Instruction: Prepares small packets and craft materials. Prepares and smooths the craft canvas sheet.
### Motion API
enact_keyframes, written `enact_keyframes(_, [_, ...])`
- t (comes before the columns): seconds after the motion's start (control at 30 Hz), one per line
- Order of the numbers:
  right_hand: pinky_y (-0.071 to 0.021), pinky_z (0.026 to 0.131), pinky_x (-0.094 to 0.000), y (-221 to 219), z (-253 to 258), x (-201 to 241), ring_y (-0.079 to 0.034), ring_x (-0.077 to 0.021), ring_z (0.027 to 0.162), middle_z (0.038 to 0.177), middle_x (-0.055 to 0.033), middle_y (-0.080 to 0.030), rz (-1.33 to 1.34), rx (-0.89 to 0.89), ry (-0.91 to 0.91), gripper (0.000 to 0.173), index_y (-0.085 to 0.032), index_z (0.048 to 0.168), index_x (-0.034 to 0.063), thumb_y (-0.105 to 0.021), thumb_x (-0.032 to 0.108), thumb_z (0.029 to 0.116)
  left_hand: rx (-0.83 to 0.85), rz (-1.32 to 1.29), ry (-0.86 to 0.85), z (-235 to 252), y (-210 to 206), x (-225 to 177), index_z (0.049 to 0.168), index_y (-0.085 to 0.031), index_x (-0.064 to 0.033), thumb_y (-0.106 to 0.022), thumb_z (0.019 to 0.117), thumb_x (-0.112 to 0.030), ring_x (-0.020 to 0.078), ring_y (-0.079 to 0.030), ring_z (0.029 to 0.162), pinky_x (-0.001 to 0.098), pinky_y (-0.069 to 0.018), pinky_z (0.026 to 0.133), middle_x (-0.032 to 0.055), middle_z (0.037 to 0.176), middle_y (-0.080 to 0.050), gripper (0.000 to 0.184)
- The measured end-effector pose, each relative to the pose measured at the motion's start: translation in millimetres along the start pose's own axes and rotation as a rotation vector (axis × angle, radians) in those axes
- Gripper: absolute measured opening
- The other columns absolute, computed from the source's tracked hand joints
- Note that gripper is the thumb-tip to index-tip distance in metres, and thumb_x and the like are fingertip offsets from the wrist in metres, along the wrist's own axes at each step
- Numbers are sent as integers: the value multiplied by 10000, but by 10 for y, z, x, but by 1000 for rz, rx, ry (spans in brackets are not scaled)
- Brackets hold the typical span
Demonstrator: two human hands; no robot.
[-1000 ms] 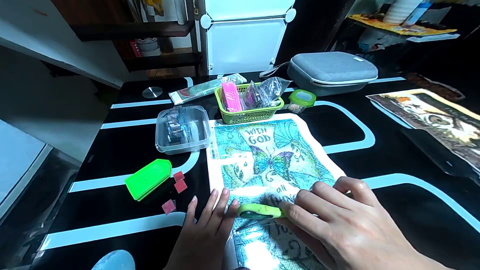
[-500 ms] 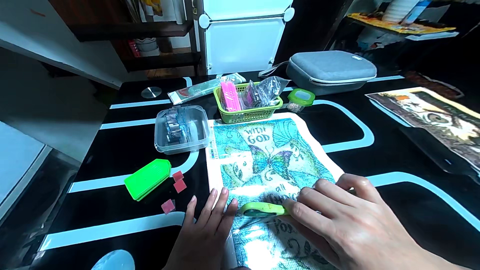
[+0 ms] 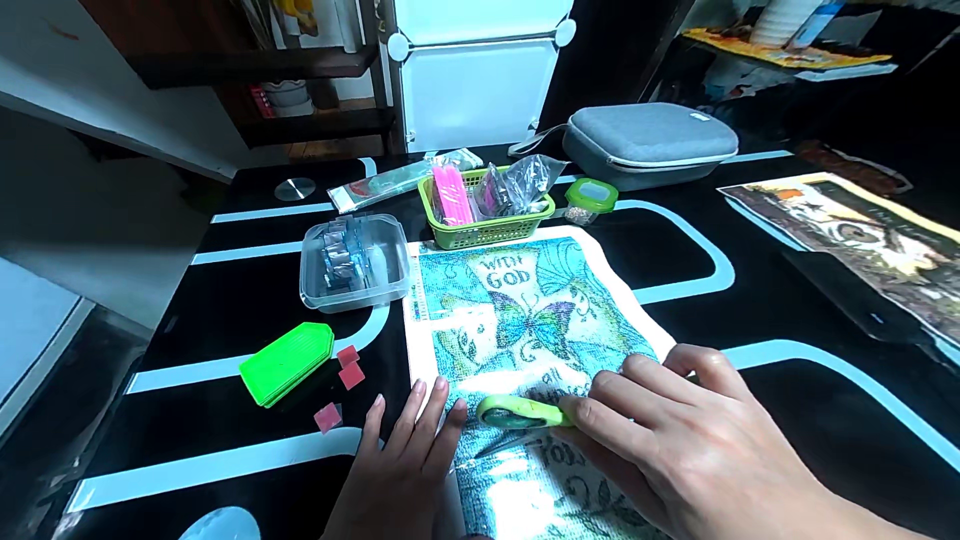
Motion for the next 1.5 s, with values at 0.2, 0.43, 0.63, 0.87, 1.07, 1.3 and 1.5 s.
enact_keyframes(0.2, [-353, 775, -395, 6, -12, -13, -507, -181, 664, 676, 23, -521, 20, -9, -38, 284, -637, 893, 209, -459, 364, 1052, -1, 4, -1, -1, -3, -3, 1520, -468, -73, -326, 880, -852, 406, -390, 1475, 747, -275, 1090, 184, 1588, -431, 1018])
enact_keyframes(0.43, [-350, 759, -397, -28, 9, 23, -501, -189, 651, 658, 24, -520, 14, 3, -50, 308, -644, 868, 205, -462, 378, 1046, -13, -3, -1, -8, -17, 9, 1532, -455, -84, -304, 882, -856, 402, -390, 1476, 743, -276, 1092, 176, 1587, -437, 1021])
enact_keyframes(0.63, [-350, 756, -394, -17, 8, 26, -501, -185, 653, 661, 23, -517, 12, 11, -44, 295, -631, 868, 206, -457, 360, 1050, -19, 3, -5, -15, -24, 10, 1542, -440, -88, -306, 880, -857, 396, -382, 1482, 742, -281, 1089, 173, 1590, -433, 1023])
enact_keyframes(0.87, [-353, 761, -403, 1, 3, 48, -504, -195, 657, 668, 17, -511, -12, 17, -27, 245, -623, 873, 204, -473, 318, 1030, -25, 7, -4, -12, -15, 8, 1542, -442, -94, -302, 878, -861, 389, -381, 1485, 738, -276, 1096, 169, 1591, -433, 1024])
enact_keyframes(1.07, [-362, 771, -405, 14, -16, 24, -511, -194, 658, 666, 17, -512, -17, 25, -20, 246, -627, 870, 204, -470, 308, 1029, -40, 18, -9, -26, -13, 7, 1537, -449, -93, -305, 882, -856, 383, -392, 1480, 735, -278, 1097, 168, 1586, -441, 1016])
enact_keyframes(1.3, [-357, 769, -404, 18, -34, 8, -504, -193, 652, 662, 18, -507, -18, 22, -20, 259, -626, 867, 203, -466, 312, 1038, -33, 17, -9, -15, -13, 7, 1528, -461, -86, -282, 882, -861, 400, -403, 1469, 739, -291, 1085, 179, 1580, -445, 1025])
enact_keyframes(1.5, [-361, 767, -406, 29, -51, -17, -511, -200, 659, 664, 12, -511, -15, 30, -14, 249, -634, 880, 198, -472, 306, 1035, -28, 9, -10, -12, -16, 8, 1522, -466, -87, -294, 880, -859, 404, -406, 1466, 740, -288, 1086, 181, 1580, -445, 1019])
Point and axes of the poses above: each hand's wrist, its own z-axis towards the middle knuckle, its own y-axis out of the back of the hand, x = y × z, the point moved 8 cm from there along z, towards the middle knuckle
